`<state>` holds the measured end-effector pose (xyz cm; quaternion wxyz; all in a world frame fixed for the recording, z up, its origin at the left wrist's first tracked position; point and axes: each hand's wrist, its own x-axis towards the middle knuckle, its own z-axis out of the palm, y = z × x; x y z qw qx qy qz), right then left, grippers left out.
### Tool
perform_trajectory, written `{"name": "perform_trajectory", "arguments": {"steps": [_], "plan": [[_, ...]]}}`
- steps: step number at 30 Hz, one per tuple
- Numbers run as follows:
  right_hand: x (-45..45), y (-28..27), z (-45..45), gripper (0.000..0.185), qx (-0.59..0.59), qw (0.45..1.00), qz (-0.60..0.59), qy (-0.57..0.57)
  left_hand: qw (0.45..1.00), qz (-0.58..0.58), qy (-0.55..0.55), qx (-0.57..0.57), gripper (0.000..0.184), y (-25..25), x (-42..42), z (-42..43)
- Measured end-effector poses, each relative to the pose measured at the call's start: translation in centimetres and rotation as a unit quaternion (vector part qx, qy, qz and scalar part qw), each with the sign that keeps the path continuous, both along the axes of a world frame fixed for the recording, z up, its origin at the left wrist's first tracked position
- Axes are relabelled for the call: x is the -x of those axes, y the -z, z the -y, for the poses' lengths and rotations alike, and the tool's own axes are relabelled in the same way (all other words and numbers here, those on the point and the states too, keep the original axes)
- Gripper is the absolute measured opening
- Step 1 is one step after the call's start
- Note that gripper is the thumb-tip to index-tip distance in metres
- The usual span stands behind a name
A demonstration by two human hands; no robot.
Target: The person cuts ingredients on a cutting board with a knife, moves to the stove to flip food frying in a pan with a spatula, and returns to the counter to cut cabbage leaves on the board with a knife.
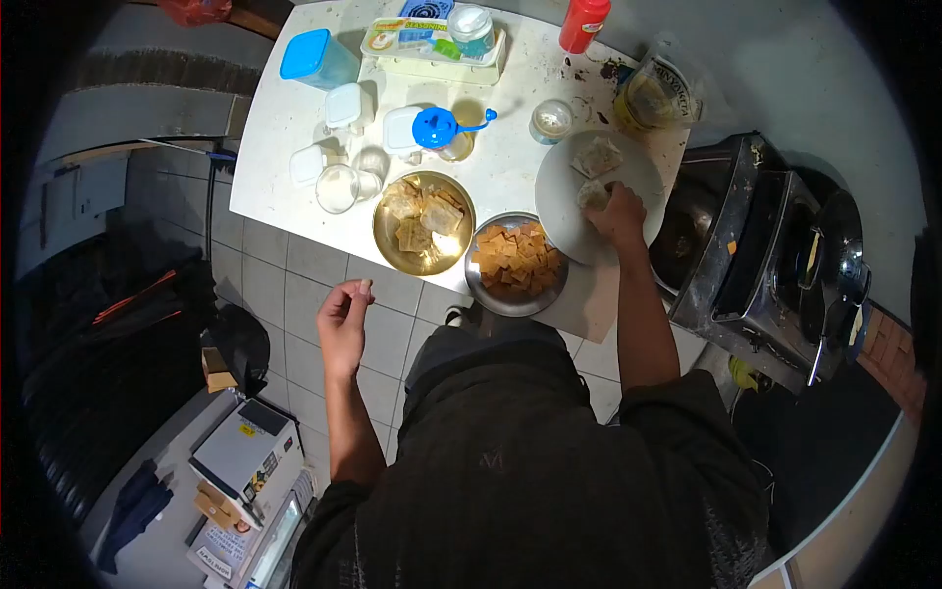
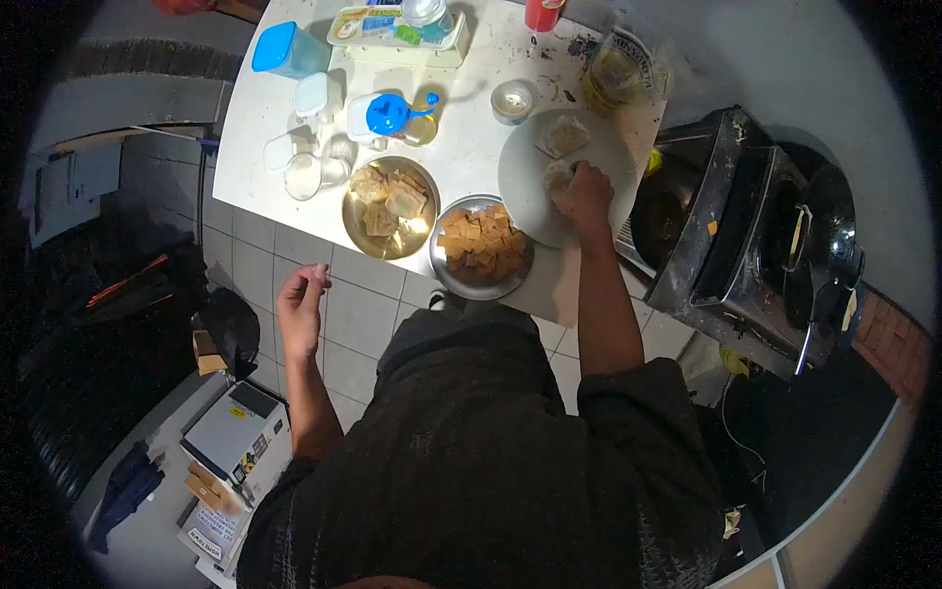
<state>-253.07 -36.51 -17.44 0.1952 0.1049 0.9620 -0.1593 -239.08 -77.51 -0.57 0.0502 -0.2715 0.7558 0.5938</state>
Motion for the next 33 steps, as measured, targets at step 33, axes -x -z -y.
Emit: {"name": "perform_trajectory", "arguments": {"steps": [33], "plan": [[0.1,-8.3,8.9,0.026,0.217,0.967,-0.100,-0.085,0.972,-0.080,-0.221,-0.005,0.007,-2.4,-13.8,4.5]]}}
